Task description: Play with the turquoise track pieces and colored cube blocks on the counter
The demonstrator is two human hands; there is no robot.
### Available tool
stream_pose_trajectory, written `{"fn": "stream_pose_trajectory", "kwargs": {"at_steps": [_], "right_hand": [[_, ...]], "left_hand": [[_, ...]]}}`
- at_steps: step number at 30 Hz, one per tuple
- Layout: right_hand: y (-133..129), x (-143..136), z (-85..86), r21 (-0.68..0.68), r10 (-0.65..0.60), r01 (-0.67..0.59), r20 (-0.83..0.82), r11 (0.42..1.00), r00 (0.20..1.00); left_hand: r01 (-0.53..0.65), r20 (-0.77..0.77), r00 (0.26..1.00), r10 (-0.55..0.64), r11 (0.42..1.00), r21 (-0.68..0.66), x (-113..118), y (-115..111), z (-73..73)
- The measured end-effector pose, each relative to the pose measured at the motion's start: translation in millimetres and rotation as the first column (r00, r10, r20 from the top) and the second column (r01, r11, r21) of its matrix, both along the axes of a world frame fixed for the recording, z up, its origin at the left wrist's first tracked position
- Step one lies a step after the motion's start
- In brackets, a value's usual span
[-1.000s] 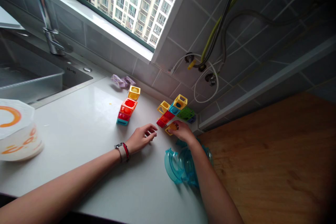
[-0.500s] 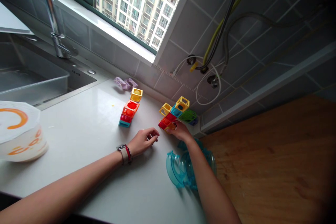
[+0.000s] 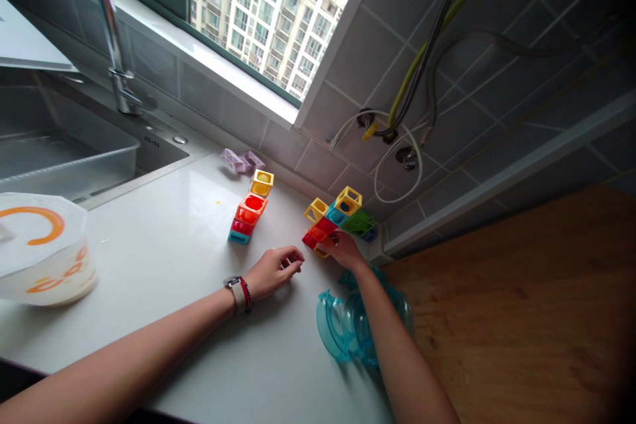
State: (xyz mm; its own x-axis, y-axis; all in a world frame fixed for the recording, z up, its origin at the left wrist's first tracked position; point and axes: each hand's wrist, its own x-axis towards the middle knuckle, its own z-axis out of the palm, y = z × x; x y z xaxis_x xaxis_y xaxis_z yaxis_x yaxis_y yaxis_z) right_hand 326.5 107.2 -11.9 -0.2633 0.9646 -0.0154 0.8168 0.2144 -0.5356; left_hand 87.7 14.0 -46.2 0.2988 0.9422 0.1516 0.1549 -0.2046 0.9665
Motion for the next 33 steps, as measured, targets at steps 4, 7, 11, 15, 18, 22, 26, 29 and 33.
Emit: {"fn": "stream_pose_trajectory", "kwargs": {"at_steps": [4, 7, 11, 15, 18, 22, 26, 29, 33], "right_hand": [[-2, -3, -1.4, 0.028, -0.006, 0.006, 0.016, 1.000, 1.000], [-2, -3, -0.7, 0.047, 0.004, -0.006, 0.041, 0.999, 0.999], [-2, -2, 1.3, 0.057, 0.010, -0.015, 0.090, 0.998, 0.996], [-4, -2, 2.3, 0.038, 0.004, -0.009, 0.144, 0.999, 0.990], [-5, -3, 3.9, 0.015, -0.002, -0.001, 0.184, 1.000, 0.983], [-10, -5, 7.4, -0.023, -0.006, 0.012, 0.244, 1.000, 0.970], [-18, -5, 12.8, -0.040, -0.025, 0.038, 0.286, 0.998, 0.958], [-24, 0, 22.2, -0.051, -0.050, 0.068, 0.295, 0.996, 0.954], [-35, 6, 46.5, -0.081, -0.058, 0.084, 0.286, 0.993, 0.956]], "left_hand": [[0.001, -0.011, 1.000, -0.001, 1.000, 0.009, 0, 0, -0.4], [0.007, -0.017, 1.000, -0.006, 1.000, 0.014, 0, 0, -0.7], [0.006, -0.030, 1.000, -0.005, 1.000, 0.017, 0, -1, 0.0], [0.010, -0.038, 0.999, -0.008, 0.999, 0.031, 0, -1, -0.1], [0.016, -0.042, 0.999, -0.015, 0.999, 0.039, 0, -1, -0.6], [0.024, -0.047, 0.999, -0.022, 0.999, 0.039, -1, -1, -0.2], [0.029, -0.051, 0.998, -0.027, 0.999, 0.041, -1, -1, -0.1], [0.039, -0.048, 0.998, -0.037, 0.998, 0.045, -1, -2, -1.0], [0.041, -0.047, 0.998, -0.039, 0.998, 0.049, -1, -2, -2.3]]}}
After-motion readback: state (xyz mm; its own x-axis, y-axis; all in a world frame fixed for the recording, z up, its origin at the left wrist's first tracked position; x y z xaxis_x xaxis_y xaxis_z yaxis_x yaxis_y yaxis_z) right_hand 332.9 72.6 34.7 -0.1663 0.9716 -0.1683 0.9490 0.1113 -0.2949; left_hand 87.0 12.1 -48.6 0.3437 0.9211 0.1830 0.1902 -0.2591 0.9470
